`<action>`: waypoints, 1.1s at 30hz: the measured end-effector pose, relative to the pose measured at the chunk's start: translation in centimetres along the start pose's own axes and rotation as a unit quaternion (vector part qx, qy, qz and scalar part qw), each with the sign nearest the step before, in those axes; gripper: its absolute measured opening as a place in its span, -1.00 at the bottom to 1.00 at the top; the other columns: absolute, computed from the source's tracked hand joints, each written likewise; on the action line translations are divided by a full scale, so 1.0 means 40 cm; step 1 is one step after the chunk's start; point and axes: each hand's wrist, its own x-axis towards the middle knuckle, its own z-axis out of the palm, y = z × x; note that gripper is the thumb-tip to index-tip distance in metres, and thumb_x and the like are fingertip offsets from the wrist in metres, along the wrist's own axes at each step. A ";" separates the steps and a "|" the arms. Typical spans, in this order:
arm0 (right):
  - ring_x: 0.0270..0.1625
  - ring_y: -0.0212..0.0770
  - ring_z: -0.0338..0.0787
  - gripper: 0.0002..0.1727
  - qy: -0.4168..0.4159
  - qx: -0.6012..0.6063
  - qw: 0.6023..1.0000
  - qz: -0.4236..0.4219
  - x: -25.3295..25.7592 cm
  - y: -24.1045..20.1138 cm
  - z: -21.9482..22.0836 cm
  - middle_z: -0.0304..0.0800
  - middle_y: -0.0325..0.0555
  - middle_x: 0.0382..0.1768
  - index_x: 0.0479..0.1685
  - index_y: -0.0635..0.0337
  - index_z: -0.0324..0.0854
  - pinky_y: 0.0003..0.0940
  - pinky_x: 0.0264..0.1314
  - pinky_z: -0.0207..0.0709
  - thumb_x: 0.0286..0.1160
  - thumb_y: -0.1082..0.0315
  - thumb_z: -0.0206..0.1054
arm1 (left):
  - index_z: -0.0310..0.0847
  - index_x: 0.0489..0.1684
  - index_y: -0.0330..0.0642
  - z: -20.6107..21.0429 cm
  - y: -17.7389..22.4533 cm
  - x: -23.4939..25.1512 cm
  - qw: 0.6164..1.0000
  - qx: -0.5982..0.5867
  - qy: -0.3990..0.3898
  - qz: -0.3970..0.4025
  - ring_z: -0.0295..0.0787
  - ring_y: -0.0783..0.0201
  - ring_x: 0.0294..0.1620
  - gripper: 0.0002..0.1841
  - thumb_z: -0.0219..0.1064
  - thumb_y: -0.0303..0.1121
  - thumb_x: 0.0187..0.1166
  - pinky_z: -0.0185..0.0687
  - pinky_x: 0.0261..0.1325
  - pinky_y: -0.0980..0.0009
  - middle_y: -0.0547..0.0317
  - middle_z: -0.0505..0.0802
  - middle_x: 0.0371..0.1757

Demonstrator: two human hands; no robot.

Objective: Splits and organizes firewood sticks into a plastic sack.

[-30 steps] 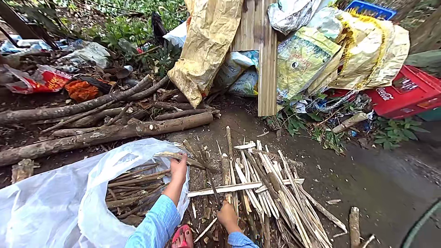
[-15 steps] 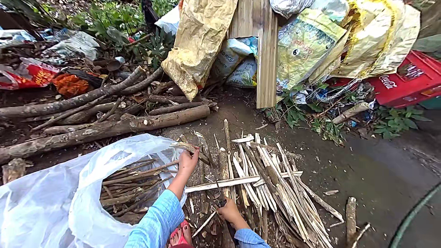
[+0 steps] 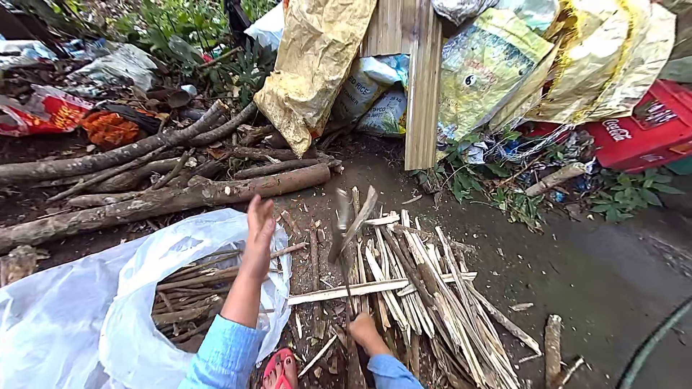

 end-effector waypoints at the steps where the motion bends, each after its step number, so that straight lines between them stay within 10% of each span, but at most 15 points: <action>1: 0.09 0.18 0.80 -0.62 -0.017 -0.034 0.999 0.021 0.025 0.008 0.007 0.79 0.32 0.02 0.01 0.46 0.68 0.19 0.21 0.60 0.41 0.28 0.49 | -0.34 0.90 -0.30 0.017 -0.013 -0.006 0.999 0.008 -0.020 -0.031 0.35 0.02 0.74 0.24 0.29 0.32 0.34 0.39 0.64 -0.01 -0.21 0.39 0.75; 5: 0.17 0.22 0.80 -0.62 -0.031 -0.089 0.996 0.010 0.036 -0.018 0.018 0.80 0.32 0.06 -0.04 0.42 0.70 0.27 0.22 0.59 0.38 0.23 0.48 | -0.43 0.90 -0.36 0.087 -0.076 -0.025 0.989 0.054 -0.103 -0.097 0.19 -0.17 0.82 0.27 0.51 -0.08 0.23 0.33 0.69 -0.02 -0.38 0.18 0.83; 12: 0.29 0.20 0.79 -0.58 -0.014 -0.106 0.994 0.032 0.010 -0.034 0.073 0.79 0.30 0.17 0.11 0.39 0.69 0.24 0.30 0.60 0.44 0.20 0.44 | -0.16 0.81 -0.50 0.144 -0.125 0.062 0.983 0.016 0.141 -0.118 0.51 -0.12 0.54 -0.03 0.53 -0.39 0.51 0.48 0.56 0.11 -0.47 0.46 0.59; 16: 0.22 0.21 0.80 -0.57 -0.020 -0.077 0.996 0.025 0.011 -0.018 0.102 0.80 0.30 0.11 0.14 0.39 0.66 0.25 0.26 0.60 0.39 0.25 0.47 | 0.51 0.07 -0.51 0.174 -0.130 0.099 0.978 -0.064 0.148 -0.134 0.75 0.37 -0.25 -0.80 0.17 -0.46 0.80 0.68 0.00 0.41 0.04 0.79 -0.27; 19: -0.10 0.10 0.77 -0.46 -0.050 0.043 0.998 0.003 0.039 0.018 0.093 0.76 0.24 -0.07 0.30 0.38 0.56 0.11 0.02 0.62 0.26 0.44 0.53 | 0.45 -0.24 -0.33 0.192 -0.149 0.089 0.985 -0.086 0.115 -0.095 0.62 0.49 -0.51 -0.80 0.03 -0.48 0.84 0.65 -0.20 0.50 0.32 0.62 -0.58; 21: -0.63 -0.22 0.54 -0.65 -0.104 0.235 0.966 -0.010 0.037 0.054 0.067 0.55 -0.04 -0.54 0.04 0.30 0.49 -0.28 -0.55 0.52 0.25 0.64 0.38 | 0.46 -0.29 -0.29 0.185 -0.162 0.076 0.988 -0.085 0.110 -0.073 0.59 0.52 -0.56 -0.80 0.02 -0.51 0.79 0.65 -0.23 0.52 0.40 0.59 -0.63; 24: -0.80 -0.42 0.46 -0.82 -0.225 0.564 0.794 0.042 0.023 0.089 0.041 0.40 -0.31 -0.79 -0.33 0.07 0.36 -0.50 -0.74 0.46 0.46 0.57 -0.05 | 0.43 -0.30 -0.24 0.119 -0.183 0.067 0.978 -0.141 0.137 -0.070 0.60 0.48 -0.56 -0.77 -0.07 -0.51 0.79 0.70 -0.19 0.44 0.44 0.56 -0.67; 27: -0.77 -0.33 0.44 -0.81 -0.087 0.478 0.872 0.059 0.045 0.123 0.062 0.43 -0.18 -0.72 -0.19 0.21 0.37 -0.42 -0.73 0.44 0.42 0.70 0.16 | 0.41 -0.29 -0.17 0.054 -0.211 0.046 0.972 -0.159 0.146 -0.093 0.72 0.41 -0.45 -0.75 -0.12 -0.50 0.82 0.77 -0.08 0.38 0.37 0.67 -0.59; 29: -0.70 -0.27 0.51 -0.70 -0.021 0.364 0.929 0.057 0.054 0.137 0.053 0.53 -0.08 -0.59 -0.01 0.32 0.42 -0.36 -0.64 0.50 0.33 0.69 0.32 | 0.43 0.10 -0.40 0.025 -0.206 0.025 0.976 -0.089 0.100 -0.173 0.73 0.30 -0.20 -0.84 -0.01 -0.49 0.84 0.69 -0.01 0.32 0.06 0.74 -0.22; 33: -0.68 -0.25 0.56 -0.65 0.009 0.301 0.952 0.045 0.042 0.142 -0.007 0.60 -0.04 -0.54 0.09 0.36 0.47 -0.35 -0.61 0.55 0.33 0.66 0.40 | 0.41 0.41 -0.49 0.003 -0.188 0.014 0.963 0.015 0.067 -0.262 0.75 0.15 -0.01 -0.66 0.21 -0.47 0.78 0.73 0.09 0.20 -0.23 0.72 0.14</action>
